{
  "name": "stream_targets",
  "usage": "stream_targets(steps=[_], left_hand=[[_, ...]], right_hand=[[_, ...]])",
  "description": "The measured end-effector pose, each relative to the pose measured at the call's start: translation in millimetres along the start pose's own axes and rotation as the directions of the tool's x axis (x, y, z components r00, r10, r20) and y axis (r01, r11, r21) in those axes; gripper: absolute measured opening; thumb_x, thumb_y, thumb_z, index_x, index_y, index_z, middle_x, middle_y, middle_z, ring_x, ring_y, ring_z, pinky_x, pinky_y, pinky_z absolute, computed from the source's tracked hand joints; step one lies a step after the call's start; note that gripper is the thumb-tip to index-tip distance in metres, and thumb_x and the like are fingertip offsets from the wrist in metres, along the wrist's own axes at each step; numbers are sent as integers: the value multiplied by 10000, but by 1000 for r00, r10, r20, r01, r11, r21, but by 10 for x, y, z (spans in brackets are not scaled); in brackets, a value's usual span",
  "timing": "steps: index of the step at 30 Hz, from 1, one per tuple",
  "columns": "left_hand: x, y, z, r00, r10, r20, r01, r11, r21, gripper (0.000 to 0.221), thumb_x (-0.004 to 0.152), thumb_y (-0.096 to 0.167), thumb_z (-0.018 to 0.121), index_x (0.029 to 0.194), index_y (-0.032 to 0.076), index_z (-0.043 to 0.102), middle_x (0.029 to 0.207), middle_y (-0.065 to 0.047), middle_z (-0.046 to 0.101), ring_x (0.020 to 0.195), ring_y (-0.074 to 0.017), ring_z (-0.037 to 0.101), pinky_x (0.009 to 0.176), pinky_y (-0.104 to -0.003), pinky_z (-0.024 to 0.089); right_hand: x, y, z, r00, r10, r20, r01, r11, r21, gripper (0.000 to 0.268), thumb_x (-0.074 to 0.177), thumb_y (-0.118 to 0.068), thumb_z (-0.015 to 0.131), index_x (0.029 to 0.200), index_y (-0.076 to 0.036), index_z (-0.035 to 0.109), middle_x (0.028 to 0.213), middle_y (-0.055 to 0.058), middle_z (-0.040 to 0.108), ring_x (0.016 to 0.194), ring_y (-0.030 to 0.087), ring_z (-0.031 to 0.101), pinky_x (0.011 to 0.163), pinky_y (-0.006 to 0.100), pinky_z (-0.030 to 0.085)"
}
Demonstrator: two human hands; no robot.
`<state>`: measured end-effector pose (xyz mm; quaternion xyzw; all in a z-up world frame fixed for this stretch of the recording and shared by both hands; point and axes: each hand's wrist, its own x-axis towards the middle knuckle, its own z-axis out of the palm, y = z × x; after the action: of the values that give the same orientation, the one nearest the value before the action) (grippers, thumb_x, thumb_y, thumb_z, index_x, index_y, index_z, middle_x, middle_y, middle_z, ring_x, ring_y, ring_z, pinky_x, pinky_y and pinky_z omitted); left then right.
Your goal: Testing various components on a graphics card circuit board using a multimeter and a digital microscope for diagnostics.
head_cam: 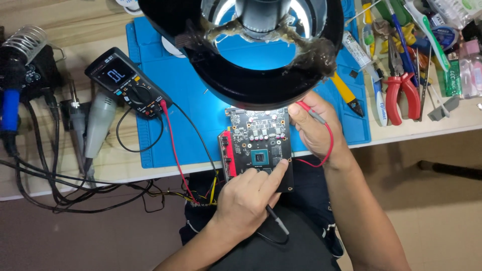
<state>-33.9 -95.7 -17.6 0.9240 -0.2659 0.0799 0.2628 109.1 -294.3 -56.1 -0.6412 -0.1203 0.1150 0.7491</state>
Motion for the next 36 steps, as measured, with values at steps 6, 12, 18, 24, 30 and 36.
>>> stream_targets(steps=[6, 12, 18, 24, 30, 36], left_hand=[[-9, -3, 8, 1000, -1, 6, 1, 1000, 14, 768, 867, 82, 963, 1554, -9, 634, 834, -53, 614, 750, -271, 576, 553, -432, 471], [5, 2, 1, 1000, 0, -11, 0, 1000, 20, 744, 883, 88, 956, 1550, -5, 639, 823, -43, 590, 734, -262, 565, 541, -427, 459], [-2, 5, 37, 999, 25, -33, -23, 998, 62, 702, 882, 50, 945, 1525, -2, 670, 809, -32, 592, 722, -244, 564, 548, -400, 455], [12, 11, 39, 996, 49, -81, -40, 994, 103, 472, 1038, 36, 775, 1501, 6, 688, 790, -32, 561, 704, -237, 548, 559, -396, 448], [16, 15, 13, 996, 56, -77, -49, 995, 91, 440, 1055, 30, 757, 1489, 0, 692, 785, -34, 550, 697, -236, 547, 544, -400, 449], [-3, 20, 9, 985, 113, -133, -94, 985, 142, 319, 1092, 5, 740, 1410, 12, 748, 732, -27, 499, 643, -213, 502, 515, -374, 430]], right_hand=[[11, -36, 33, 997, -62, 45, 61, 997, 39, 350, 1165, -337, 627, 1398, -81, 676, 828, -45, 582, 730, 50, 483, 697, 226, 418], [-12, 8, 15, 1000, -17, 0, 17, 999, 35, 370, 1152, -307, 635, 1436, -73, 674, 817, -40, 579, 718, 52, 471, 675, 226, 398], [20, -103, 89, 998, -42, 51, 32, 983, 180, 503, 1139, -334, 645, 1513, 0, 600, 1413, 182, 732, 1278, 284, 740, 1068, 396, 640], [24, -212, 115, 995, -52, 85, 43, 994, 103, 439, 1124, -312, 672, 1464, -38, 630, 1427, 145, 725, 1325, 273, 721, 1109, 425, 646], [49, -277, 147, 994, -22, 104, 11, 994, 105, 506, 1111, -345, 664, 1492, -16, 614, 1424, 162, 725, 1314, 279, 721, 1099, 421, 632], [258, -554, 162, 960, 175, 217, -155, 982, -107, 467, 1040, -371, 631, 1331, -23, 744, 1338, 147, 805, 1237, 240, 771, 1081, 370, 611]])
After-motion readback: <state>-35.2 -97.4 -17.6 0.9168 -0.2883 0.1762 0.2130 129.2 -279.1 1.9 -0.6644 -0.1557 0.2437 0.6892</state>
